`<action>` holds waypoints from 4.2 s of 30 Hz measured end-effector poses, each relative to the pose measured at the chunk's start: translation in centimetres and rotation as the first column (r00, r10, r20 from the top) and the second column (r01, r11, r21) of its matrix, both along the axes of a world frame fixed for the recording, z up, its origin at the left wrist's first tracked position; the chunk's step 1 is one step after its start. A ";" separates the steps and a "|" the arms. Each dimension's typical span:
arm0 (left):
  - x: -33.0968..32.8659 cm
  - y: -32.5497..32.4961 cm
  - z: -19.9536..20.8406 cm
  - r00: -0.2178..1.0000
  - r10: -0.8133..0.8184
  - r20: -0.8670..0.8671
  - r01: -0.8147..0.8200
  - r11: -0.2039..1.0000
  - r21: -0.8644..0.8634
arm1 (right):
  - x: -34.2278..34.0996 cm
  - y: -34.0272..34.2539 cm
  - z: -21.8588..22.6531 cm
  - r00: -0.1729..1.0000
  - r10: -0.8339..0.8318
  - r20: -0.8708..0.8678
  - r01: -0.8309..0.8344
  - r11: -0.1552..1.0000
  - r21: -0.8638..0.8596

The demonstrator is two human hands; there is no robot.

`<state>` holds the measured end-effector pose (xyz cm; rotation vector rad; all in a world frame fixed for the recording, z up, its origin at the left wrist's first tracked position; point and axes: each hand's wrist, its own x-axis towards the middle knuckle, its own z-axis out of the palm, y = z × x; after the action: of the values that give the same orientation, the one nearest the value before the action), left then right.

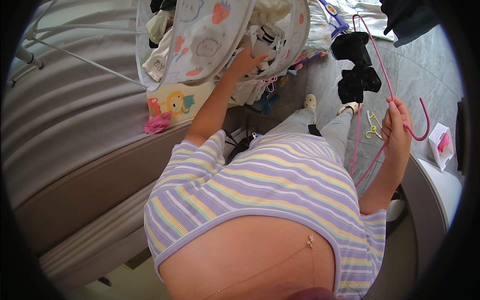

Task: The person takes items of clothing from a mesh basket, places them onto plastic hangers, and hangs the hangers on a rack.

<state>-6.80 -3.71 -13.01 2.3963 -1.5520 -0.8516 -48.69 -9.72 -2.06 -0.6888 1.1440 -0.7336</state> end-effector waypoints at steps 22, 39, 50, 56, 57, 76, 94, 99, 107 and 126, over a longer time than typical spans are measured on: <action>-16.5 2.0 12.0 0.256 0.382 -0.888 -0.080 0.924 0.374 | 1.0 1.7 3.0 0.999 0.008 0.050 -0.002 0.993 -0.122; -22.9 1.7 8.1 0.608 -0.792 0.057 0.769 0.569 -0.292 | 7.3 2.5 8.4 0.999 0.031 -0.012 -0.033 0.922 -0.387; -21.2 0.4 6.9 0.466 -0.633 0.617 0.492 -0.394 -0.776 | 7.5 3.3 10.9 0.995 -0.043 -0.092 -0.002 0.895 -0.446; -22.6 0.2 5.8 0.256 -0.694 0.673 0.716 -0.331 -0.614 | 7.9 3.6 11.5 0.988 -0.056 -0.143 -0.014 0.893 -0.449; -22.7 0.2 5.9 0.284 -0.686 0.670 0.672 -0.357 -0.649 | 8.1 3.8 11.8 0.987 -0.067 -0.144 -0.003 0.898 -0.439; 9.1 5.1 22.3 0.829 -0.436 0.351 0.558 0.695 -0.453 | 8.1 2.3 11.0 0.994 0.019 -0.112 -0.065 0.907 -0.417; 4.6 2.4 28.9 0.074 -0.655 -0.752 -0.135 0.740 -0.659 | 7.8 3.1 11.3 0.990 -0.043 -0.132 -0.006 0.935 -0.354; -5.3 1.6 25.0 0.002 -0.659 -0.752 0.099 0.749 -0.656 | 7.6 2.9 10.9 0.998 0.010 -0.064 -0.032 0.934 -0.355; -18.5 -0.3 21.8 -0.147 -0.610 -0.778 0.305 0.721 -0.623 | 6.3 4.0 9.7 0.971 -0.037 0.237 0.117 0.935 -0.334; -20.0 -0.1 22.9 0.341 -0.816 -0.466 0.251 0.557 -0.792 | 0.9 3.7 8.3 0.939 -0.330 0.097 0.343 0.879 -0.331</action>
<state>-26.77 -3.84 9.90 0.6682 -1.8031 -1.1032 -47.79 -6.05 6.21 -0.7701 1.1249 -1.2609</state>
